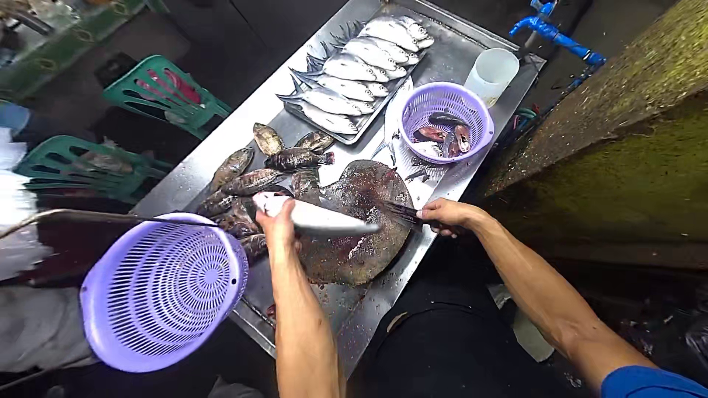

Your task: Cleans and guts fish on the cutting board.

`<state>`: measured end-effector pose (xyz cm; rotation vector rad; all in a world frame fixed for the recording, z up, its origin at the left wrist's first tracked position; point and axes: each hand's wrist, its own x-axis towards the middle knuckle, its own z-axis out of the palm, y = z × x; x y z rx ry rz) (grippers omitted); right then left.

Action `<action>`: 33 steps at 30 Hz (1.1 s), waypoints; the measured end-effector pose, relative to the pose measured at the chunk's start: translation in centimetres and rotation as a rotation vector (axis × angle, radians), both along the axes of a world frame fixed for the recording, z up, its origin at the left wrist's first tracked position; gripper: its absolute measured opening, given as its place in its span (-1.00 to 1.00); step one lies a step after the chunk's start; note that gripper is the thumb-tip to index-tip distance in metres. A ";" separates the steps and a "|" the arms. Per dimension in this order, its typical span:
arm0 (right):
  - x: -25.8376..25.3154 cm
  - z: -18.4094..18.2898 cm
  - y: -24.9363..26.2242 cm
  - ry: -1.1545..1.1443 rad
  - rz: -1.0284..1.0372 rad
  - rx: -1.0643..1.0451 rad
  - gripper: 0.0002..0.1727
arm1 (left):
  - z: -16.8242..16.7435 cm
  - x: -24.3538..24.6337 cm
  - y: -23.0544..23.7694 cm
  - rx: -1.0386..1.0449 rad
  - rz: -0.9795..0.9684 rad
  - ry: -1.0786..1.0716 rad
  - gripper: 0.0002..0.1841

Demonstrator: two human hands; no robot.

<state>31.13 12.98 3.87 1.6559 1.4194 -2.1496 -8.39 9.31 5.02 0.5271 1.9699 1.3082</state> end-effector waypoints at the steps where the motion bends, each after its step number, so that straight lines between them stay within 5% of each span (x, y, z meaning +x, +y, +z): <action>1: 0.1 -0.4 -0.1 -0.016 -0.013 0.006 -0.56 | 0.3 0.5 -0.7 0.079 0.110 -0.166 -0.16; 3: 0.5 -0.9 -0.3 -0.073 -0.170 0.068 -0.53 | 1.3 3.1 -3.1 0.127 0.234 -0.470 -0.43; 4: 0.7 -0.9 -0.4 -0.103 -0.270 0.116 -0.53 | 1.6 4.7 -4.6 0.086 0.221 -0.568 -0.42; 6: 1.4 -1.0 -0.8 -0.114 -0.418 0.196 -0.51 | 1.0 7.3 -8.4 -0.074 -0.024 -0.559 -0.43; 7: 1.8 -1.1 -1.2 -0.089 -0.457 0.220 -0.52 | 0.4 8.0 -9.7 -0.149 -0.184 -0.394 -0.53; 9: 2.2 -1.1 -2.3 -0.014 -0.495 0.262 -0.57 | -0.5 8.2 -10.5 -0.259 -0.461 0.256 -0.72; 11: 1.7 -0.6 -3.5 0.045 -0.497 0.323 -0.61 | -1.8 7.5 -9.4 -0.260 -0.563 0.743 -0.41; 13: 0.6 -0.3 -4.7 0.101 -0.510 0.354 -0.64 | -3.7 6.4 -7.1 -0.351 -0.662 0.876 0.00; 15: -0.4 -0.3 -5.2 0.093 -0.506 0.311 -0.68 | -5.7 5.7 -5.0 -0.446 -0.704 0.884 0.21; 20: -1.8 0.8 -5.7 -0.046 -0.425 0.355 -0.64 | -5.2 8.3 -2.6 -0.383 -0.552 0.703 0.14; 25: -3.8 1.9 -4.7 -0.231 -0.038 0.524 -0.51 | -7.3 15.5 -2.9 -0.314 -0.453 0.562 0.22; 33: -6.2 1.4 -8.5 -0.341 0.293 0.641 -0.44 | -9.4 15.1 -5.2 -0.161 -0.335 0.480 -0.29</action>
